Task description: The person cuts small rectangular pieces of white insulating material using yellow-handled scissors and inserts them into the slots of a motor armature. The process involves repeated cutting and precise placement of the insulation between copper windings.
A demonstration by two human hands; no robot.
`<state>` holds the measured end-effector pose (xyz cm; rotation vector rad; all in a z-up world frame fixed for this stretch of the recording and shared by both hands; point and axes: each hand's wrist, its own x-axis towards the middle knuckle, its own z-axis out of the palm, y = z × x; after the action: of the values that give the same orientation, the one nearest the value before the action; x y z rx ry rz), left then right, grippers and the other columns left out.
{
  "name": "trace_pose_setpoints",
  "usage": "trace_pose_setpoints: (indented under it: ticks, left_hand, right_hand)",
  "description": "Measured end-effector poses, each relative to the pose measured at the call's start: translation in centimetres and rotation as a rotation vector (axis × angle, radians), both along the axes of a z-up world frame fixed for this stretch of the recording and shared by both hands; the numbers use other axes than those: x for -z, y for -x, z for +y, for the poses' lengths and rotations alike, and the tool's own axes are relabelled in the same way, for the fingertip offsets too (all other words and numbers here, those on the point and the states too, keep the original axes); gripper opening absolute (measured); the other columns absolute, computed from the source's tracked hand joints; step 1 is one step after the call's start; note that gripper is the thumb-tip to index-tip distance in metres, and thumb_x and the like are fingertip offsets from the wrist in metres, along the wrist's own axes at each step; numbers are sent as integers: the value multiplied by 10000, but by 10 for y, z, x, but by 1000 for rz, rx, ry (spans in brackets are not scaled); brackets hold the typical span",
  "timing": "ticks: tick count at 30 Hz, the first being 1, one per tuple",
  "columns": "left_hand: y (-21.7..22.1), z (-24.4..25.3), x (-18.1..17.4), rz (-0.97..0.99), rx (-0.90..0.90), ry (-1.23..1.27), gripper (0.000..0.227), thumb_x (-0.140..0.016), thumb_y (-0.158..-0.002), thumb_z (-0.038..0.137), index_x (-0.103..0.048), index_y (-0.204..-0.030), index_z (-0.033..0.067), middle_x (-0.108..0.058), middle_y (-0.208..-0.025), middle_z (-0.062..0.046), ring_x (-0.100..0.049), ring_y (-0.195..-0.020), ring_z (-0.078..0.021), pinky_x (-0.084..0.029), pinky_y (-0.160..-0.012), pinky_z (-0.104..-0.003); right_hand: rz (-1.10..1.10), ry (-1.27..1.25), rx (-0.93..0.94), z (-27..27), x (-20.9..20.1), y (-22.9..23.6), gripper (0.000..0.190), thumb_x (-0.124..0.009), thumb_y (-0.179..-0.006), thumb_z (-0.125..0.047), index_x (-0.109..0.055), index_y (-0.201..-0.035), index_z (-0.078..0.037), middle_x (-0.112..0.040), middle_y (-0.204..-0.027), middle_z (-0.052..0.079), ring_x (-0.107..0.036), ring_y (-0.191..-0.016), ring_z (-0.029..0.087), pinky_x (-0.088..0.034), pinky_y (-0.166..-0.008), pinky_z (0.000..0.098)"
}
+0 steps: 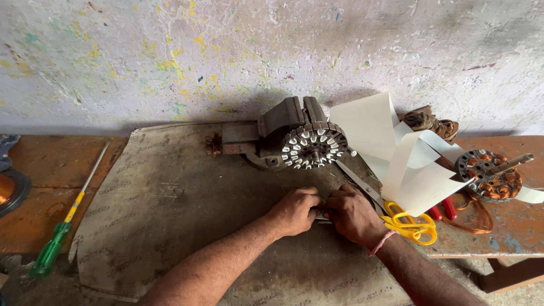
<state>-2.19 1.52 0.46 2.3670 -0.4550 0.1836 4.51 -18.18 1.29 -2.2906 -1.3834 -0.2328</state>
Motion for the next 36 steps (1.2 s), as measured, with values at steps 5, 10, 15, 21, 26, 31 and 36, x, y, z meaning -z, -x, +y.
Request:
trace_pose_setpoints:
  ticks: [5,10,15,21,26,31,36]
  left_hand:
    - [-4,0,4,-22,36,-83,88,-656,-848,-38,-701,-919,-12,-626,-1021,-98,-649,-1041,-284,-566,-884,-416]
    - [-7,0,6,-1,71,-184,88,-665,-868,-24,-710,-941,-5,-625,-1041,-82,-635,-1070,-261,-574,-914,-394]
    - [-7,2,9,-10,93,-255,71,-648,-914,-14,-708,-951,-9,-630,-1055,-74,-629,-1066,-247,-585,-923,-383]
    - [5,4,14,81,87,-242,112,-605,-911,-41,-713,-937,-24,-584,-1091,-92,-593,-1095,-229,-557,-986,-358]
    - [15,6,8,12,41,-194,222,-615,-892,-22,-720,-1087,-39,-552,-1117,-119,-546,-1156,-260,-488,-1025,-407]
    - [20,-2,9,65,-58,-80,211,-702,-946,145,-729,-1083,-14,-576,-1130,-93,-568,-1140,-233,-508,-983,-392]
    - [22,-23,1,11,-227,-46,216,-778,-877,175,-751,-987,-9,-640,-1064,-91,-604,-1079,-242,-518,-947,-393]
  right_hand:
    - [4,9,-15,-1,-4,3,38,-765,-733,-90,-772,-768,-103,-704,-840,39,-621,-884,279,-519,-805,403]
    - [-59,29,-77,-3,-8,6,101,-725,-746,-55,-765,-822,-107,-689,-868,55,-615,-900,276,-522,-808,400]
    - [-56,155,-78,-5,-17,9,203,-677,-727,-17,-751,-898,-98,-683,-932,58,-604,-961,277,-515,-859,397]
    - [25,148,-93,-17,-21,12,301,-653,-699,19,-769,-959,-80,-689,-1036,83,-590,-1066,291,-501,-890,413]
    - [130,68,-114,-25,-18,13,200,-602,-879,-9,-735,-1013,-74,-716,-1103,80,-705,-949,251,-597,-813,362]
    - [177,216,53,-47,-31,38,345,-659,-855,-95,-706,-1191,-156,-726,-924,75,-722,-843,277,-582,-728,413]
    - [-163,60,-112,-48,-36,46,341,-617,-739,-5,-665,-1074,-47,-678,-925,143,-688,-901,355,-575,-721,433]
